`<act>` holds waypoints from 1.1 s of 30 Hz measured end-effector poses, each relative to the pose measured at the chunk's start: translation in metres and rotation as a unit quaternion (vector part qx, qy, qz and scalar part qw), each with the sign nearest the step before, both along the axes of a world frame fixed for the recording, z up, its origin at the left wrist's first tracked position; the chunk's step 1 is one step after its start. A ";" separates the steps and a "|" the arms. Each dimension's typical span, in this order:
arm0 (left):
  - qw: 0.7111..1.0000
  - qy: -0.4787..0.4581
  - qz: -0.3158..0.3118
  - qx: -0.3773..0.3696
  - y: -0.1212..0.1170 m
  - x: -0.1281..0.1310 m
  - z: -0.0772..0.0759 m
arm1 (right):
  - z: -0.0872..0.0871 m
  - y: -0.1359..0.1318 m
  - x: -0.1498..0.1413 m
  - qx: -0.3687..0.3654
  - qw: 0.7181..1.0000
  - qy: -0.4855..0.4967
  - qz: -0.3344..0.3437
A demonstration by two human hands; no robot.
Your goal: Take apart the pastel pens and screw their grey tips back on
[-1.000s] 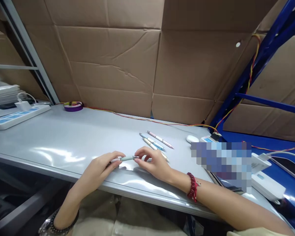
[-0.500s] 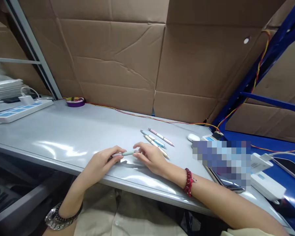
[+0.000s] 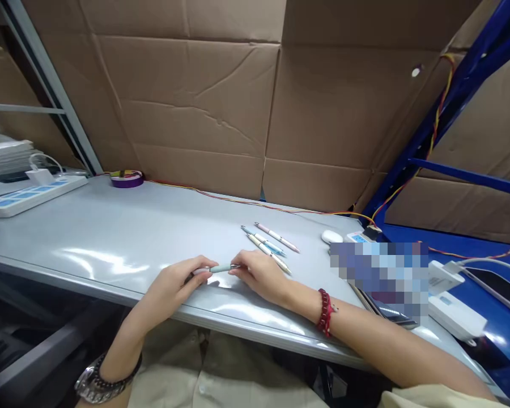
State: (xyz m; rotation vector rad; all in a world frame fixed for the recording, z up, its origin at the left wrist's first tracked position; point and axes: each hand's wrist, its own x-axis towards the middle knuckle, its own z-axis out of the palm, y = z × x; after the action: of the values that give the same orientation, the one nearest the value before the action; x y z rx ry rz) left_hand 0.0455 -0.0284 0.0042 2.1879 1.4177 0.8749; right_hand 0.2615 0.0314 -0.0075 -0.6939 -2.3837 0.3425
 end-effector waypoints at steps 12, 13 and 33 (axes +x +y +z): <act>0.998 0.038 0.018 0.037 0.002 -0.002 -0.004 | -0.001 0.010 -0.001 0.003 0.990 -0.143 0.014; 0.999 0.034 0.020 0.037 0.002 -0.002 -0.004 | -0.001 0.009 -0.002 0.002 0.990 -0.143 0.003; 0.984 -0.179 -0.004 0.023 -0.009 0.024 -0.013 | 0.014 -0.040 -0.010 -0.212 0.955 0.205 0.033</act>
State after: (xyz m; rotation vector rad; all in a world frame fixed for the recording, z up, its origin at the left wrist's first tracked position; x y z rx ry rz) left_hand 0.0691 -0.0370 -0.0087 1.9386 1.2223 1.2361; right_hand 0.2511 -0.0082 0.0060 -0.6532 -1.9512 0.9499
